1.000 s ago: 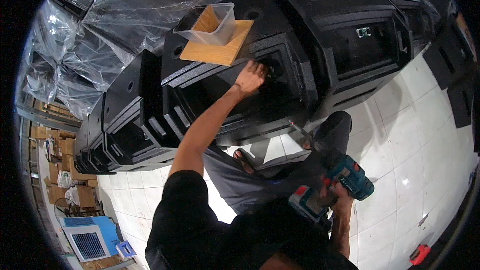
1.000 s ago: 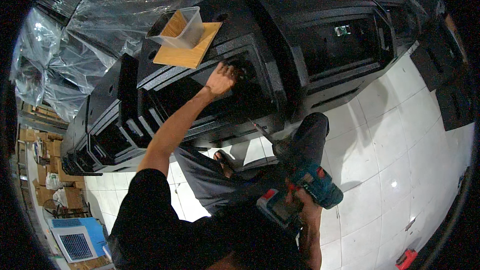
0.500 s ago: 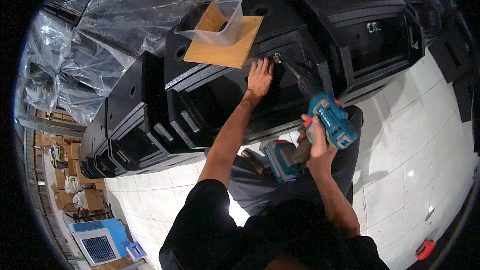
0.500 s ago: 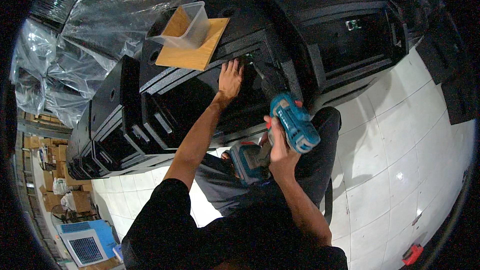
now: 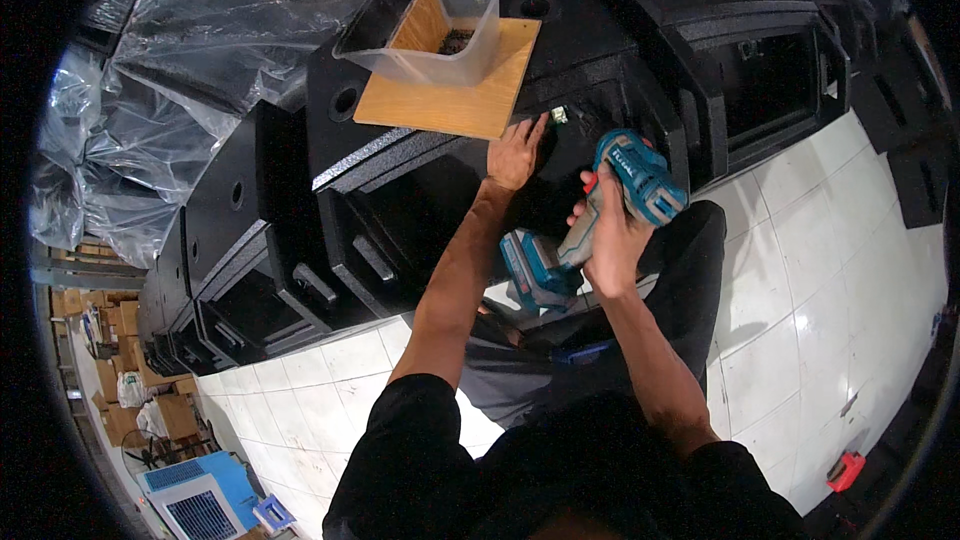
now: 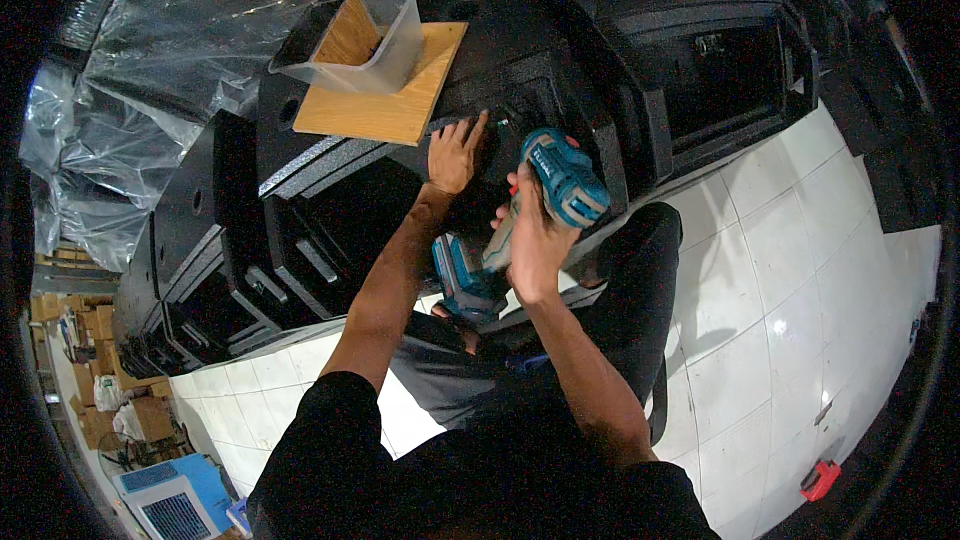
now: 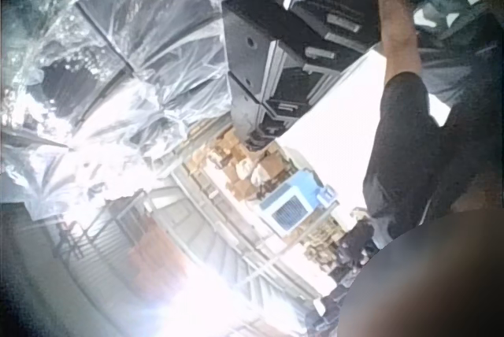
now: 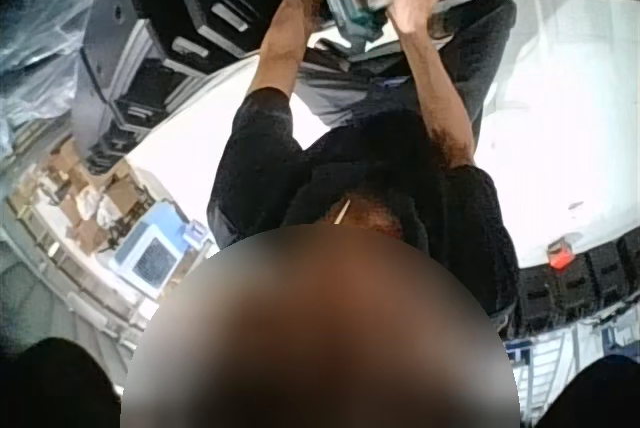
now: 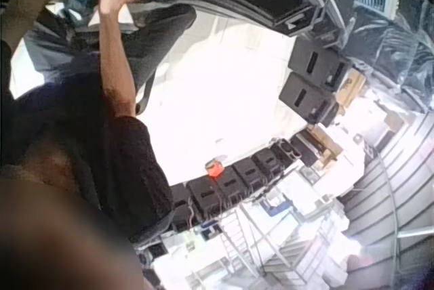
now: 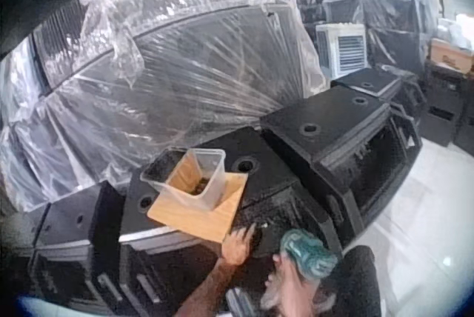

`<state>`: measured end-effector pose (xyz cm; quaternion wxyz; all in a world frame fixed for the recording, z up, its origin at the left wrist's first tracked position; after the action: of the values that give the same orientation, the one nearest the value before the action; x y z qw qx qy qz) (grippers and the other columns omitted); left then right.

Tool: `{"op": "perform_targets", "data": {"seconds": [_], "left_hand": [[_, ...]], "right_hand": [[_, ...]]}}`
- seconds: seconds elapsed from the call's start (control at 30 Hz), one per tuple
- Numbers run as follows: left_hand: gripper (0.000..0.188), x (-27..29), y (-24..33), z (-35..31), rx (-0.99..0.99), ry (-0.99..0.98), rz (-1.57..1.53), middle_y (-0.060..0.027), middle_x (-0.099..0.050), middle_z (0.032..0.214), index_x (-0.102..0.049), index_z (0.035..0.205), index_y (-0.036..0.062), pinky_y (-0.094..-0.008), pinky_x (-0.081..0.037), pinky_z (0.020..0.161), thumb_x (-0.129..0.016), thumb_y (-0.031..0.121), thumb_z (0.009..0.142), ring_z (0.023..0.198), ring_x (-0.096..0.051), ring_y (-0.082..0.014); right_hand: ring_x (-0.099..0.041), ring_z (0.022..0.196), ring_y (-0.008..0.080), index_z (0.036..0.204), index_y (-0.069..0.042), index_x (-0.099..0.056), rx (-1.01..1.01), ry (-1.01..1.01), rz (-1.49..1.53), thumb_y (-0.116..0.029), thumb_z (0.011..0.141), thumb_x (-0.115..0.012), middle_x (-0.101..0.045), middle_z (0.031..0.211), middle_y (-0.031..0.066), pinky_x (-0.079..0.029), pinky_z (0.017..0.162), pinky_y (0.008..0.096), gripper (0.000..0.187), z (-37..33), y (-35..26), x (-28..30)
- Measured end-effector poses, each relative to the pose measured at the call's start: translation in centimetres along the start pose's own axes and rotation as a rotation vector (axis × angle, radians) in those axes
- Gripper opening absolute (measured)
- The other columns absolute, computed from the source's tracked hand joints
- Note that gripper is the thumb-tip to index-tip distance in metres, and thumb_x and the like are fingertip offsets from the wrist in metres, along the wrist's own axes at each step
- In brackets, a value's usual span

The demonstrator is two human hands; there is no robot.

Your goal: The person uses a cordless drill to fasten screws into small green circuit boards mounted on the interior of stacked black plastic enclosures. They repeatedly pick screws from a container, align them, and drive them in while working along a row of units.

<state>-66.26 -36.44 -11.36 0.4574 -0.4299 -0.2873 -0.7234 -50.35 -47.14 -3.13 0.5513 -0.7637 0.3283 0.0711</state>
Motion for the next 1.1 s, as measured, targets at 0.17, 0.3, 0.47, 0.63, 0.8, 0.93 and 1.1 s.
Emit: {"op": "perform_targets", "data": {"seconds": [0.17,0.3,0.47,0.63,0.8,0.93,1.1], "left_hand": [[0.067,0.3,0.0,0.2,0.047,0.021,-0.042,-0.0104,-0.055,0.11,-0.038,0.144,0.0161,-0.0404,-0.04,0.078,-0.052,0.008,0.08,0.094,-0.053,-0.0275],[0.065,0.9,0.2,0.3,0.013,0.09,-0.062,-0.0111,-0.055,0.109,-0.039,0.144,0.0156,-0.0406,-0.039,0.077,-0.051,0.008,0.08,0.094,-0.052,-0.028],[0.064,0.8,0.1,0.3,0.034,0.027,-0.074,-0.0116,-0.055,0.11,-0.039,0.144,0.0155,-0.0406,-0.039,0.076,-0.05,0.008,0.081,0.093,-0.052,-0.0281],[0.065,0.9,0.1,0.4,0.035,0.037,-0.078,-0.0114,-0.055,0.111,-0.039,0.144,0.0162,-0.0408,-0.04,0.077,-0.05,0.008,0.081,0.093,-0.052,-0.0278],[0.067,0.4,-0.2,0.2,0.045,0.013,-0.07,-0.0112,-0.055,0.114,-0.038,0.145,0.0168,-0.0408,-0.04,0.077,-0.051,0.007,0.079,0.094,-0.052,-0.0273],[0.068,0.3,-0.1,0.2,0.047,-0.015,-0.068,-0.0112,-0.055,0.115,-0.037,0.145,0.0168,-0.0406,-0.04,0.078,-0.052,0.007,0.079,0.095,-0.052,-0.0272],[0.067,0.2,0.0,0.2,0.051,-0.021,-0.049,-0.0114,-0.055,0.117,-0.038,0.144,0.0156,-0.0403,-0.04,0.077,-0.052,0.007,0.079,0.094,-0.052,-0.0271]], "right_hand": [[-0.055,0.057,0.0108,0.103,-0.007,-0.057,0.015,-0.027,-0.045,-0.021,0.092,-0.062,-0.062,0.087,0.0055,-0.048,0.05,0.0263,0.019,0.7,0.7,-0.3],[-0.055,0.056,0.0107,0.102,-0.005,-0.058,0.018,-0.019,-0.035,-0.019,0.091,-0.062,-0.062,0.088,0.005,-0.048,0.049,0.0261,0.018,0.7,0.5,-0.4],[-0.054,0.055,0.0106,0.101,-0.008,-0.056,0.023,-0.025,-0.065,-0.02,0.091,-0.062,-0.062,0.086,0.0055,-0.048,0.048,0.0262,0.017,0.7,0.1,-0.7],[-0.055,0.055,0.0107,0.1,-0.008,-0.057,0.006,-0.007,-0.063,-0.019,0.091,-0.062,-0.062,0.084,0.005,-0.048,0.048,0.0262,0.015,0.7,0.2,-0.6],[-0.055,0.054,0.0111,0.099,-0.007,-0.058,0.014,-0.011,-0.069,-0.019,0.091,-0.062,-0.062,0.083,0.0047,-0.048,0.048,0.0263,0.015,0.6,0.2,-0.6],[-0.056,0.054,0.0116,0.099,-0.005,-0.059,0.02,-0.012,-0.066,-0.018,0.091,-0.062,-0.062,0.085,0.0051,-0.048,0.048,0.0265,0.016,0.7,0.2,-0.4],[-0.056,0.054,0.0107,0.099,-0.008,-0.058,0.03,-0.027,-0.052,-0.019,0.091,-0.062,-0.063,0.081,0.0044,-0.049,0.047,0.0261,0.014,0.8,0.4,-0.4]]}}
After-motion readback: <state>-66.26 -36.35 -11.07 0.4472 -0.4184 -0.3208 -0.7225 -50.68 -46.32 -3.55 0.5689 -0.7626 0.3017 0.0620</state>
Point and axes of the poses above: each hand's wrist, its own z-axis towards the middle knuckle, its own x-axis out of the back of the hand, y = z × x, the point moved 8 cm from there along z, towards the middle knuckle
